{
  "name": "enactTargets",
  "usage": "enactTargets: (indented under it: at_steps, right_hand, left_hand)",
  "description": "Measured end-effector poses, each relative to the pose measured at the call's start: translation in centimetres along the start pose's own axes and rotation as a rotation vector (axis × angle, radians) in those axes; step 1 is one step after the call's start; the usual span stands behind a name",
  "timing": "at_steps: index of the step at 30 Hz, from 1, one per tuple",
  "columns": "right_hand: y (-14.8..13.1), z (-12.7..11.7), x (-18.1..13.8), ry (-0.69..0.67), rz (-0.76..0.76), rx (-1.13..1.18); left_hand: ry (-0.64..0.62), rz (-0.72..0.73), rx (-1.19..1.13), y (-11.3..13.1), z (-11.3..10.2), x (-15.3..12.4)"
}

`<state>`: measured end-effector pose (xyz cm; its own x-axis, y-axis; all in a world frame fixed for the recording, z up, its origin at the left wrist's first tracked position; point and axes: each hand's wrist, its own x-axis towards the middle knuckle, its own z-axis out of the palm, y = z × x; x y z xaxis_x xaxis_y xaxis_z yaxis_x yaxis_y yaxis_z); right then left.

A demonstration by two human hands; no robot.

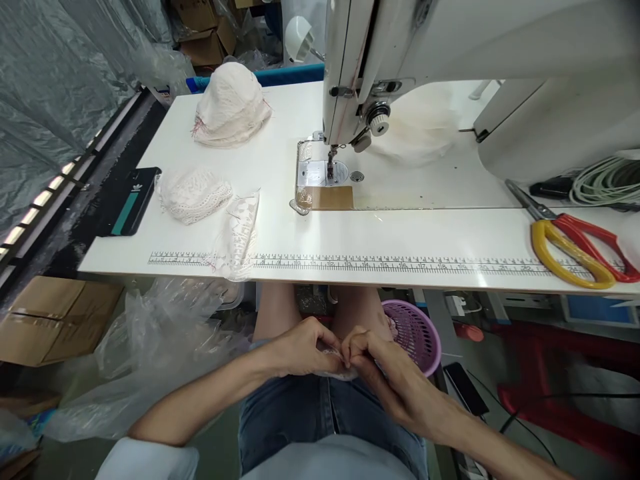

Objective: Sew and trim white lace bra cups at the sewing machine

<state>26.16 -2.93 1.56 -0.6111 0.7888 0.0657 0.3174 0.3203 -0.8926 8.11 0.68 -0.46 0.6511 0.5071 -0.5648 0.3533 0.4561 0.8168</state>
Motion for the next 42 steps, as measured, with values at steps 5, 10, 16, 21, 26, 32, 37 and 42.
enactTargets:
  at_steps: [5,10,16,21,26,32,37,42]
  right_hand:
    - [0.5,-0.5,-0.1,-0.157,-0.137,-0.322]
    - [7.8,-1.5,-4.4,-0.097,0.01,-0.769]
    - [13.0,-4.9,-8.5,0.021,0.225,-0.835]
    - [7.1,-2.9,-4.0,0.041,0.17,-0.355]
    - [4.2,-0.9,-0.3,-0.027,0.176,-0.014]
    - [5.4,-0.8,-1.0,-0.092,0.292,0.312]
    - [4.9,-0.5,-0.8,-0.109,0.315,0.419]
    - [4.1,-0.2,-0.2,-0.053,0.344,0.433]
  left_hand:
    - [-0.047,0.0,0.017,0.8,-0.2,-0.9]
    - [-0.007,0.03,0.124,1.0,-0.7,-0.9]
    - [0.092,0.076,0.018,-0.6,-1.0,0.4]
    - [0.092,0.062,0.023,-0.9,-0.8,0.8]
    - [0.139,0.094,0.151,-0.4,-0.5,0.2]
    - [0.267,0.211,0.353,-0.8,-0.4,-0.9]
    - [0.452,0.605,0.832,-1.5,0.4,-1.2]
    - [0.559,0.847,1.094,-2.0,0.8,-1.1]
